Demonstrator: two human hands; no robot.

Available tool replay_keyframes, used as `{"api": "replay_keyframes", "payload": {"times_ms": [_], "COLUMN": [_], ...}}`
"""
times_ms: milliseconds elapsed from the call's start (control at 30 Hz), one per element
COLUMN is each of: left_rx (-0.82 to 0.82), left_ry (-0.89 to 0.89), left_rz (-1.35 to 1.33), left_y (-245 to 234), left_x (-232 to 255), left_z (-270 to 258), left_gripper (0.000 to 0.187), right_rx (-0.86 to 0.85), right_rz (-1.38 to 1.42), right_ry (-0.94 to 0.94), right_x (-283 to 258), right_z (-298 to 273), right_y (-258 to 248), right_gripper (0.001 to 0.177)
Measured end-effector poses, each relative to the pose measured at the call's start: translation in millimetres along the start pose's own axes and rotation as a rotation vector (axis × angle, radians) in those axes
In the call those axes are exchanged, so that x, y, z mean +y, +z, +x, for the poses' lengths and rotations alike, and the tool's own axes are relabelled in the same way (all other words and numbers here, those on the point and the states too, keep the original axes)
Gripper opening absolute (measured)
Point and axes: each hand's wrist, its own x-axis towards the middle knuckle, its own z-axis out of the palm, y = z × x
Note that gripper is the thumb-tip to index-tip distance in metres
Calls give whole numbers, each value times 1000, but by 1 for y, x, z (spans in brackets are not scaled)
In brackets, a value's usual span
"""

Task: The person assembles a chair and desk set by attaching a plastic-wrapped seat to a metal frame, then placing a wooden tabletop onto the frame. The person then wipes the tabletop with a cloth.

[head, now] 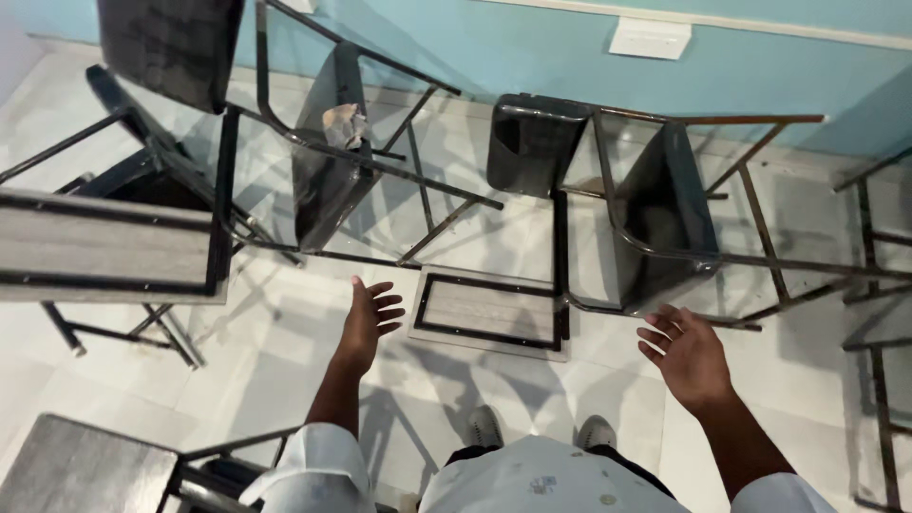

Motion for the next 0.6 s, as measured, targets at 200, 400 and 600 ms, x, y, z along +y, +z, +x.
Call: {"api": "replay_keyframes", "payload": {"times_ms": [200, 400, 600], "left_rx": [-57, -72, -66], "left_ry": [-37, -88, -99], "left_rz": [-2, 18, 10], "left_y": [-17, -32, -47], "left_x": [1, -6, -6], "left_z": [12, 17, 26], "left_gripper": [90, 88, 85], "right_rx": [40, 25, 81], "right_rz": [-19, -55, -86], "right_ry": [0, -36, -17], "right_x": [13, 16, 26], "right_z": [-10, -9, -9], "right_y": [34, 46, 47], "right_gripper": [36, 40, 48]}}
